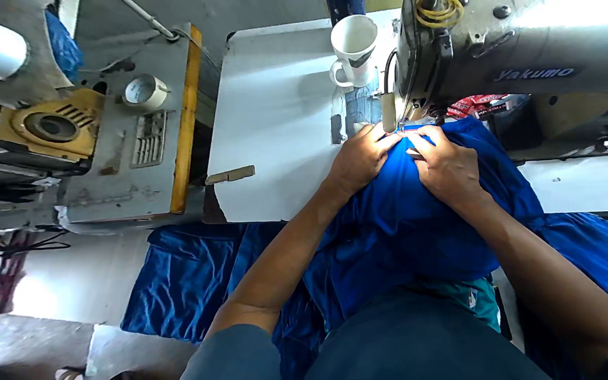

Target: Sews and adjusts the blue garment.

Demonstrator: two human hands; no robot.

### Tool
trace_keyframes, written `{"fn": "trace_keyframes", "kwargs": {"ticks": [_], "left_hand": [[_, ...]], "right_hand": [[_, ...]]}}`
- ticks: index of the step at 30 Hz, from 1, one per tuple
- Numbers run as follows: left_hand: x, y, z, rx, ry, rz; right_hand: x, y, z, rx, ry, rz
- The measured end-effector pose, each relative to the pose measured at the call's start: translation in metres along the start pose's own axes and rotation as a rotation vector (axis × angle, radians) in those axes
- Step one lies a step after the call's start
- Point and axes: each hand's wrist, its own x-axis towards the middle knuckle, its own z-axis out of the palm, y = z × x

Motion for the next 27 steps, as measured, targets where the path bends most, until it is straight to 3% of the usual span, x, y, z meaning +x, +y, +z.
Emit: {"fn": "trace_keyframes", "kwargs": {"ticks": [27], "left_hand": [[0.002,-0.014,-0.003,0.043,-0.052,0.086]], "right_hand": [[0.007,0.011,-0.002,-0.008,-0.02,-0.022]]}}
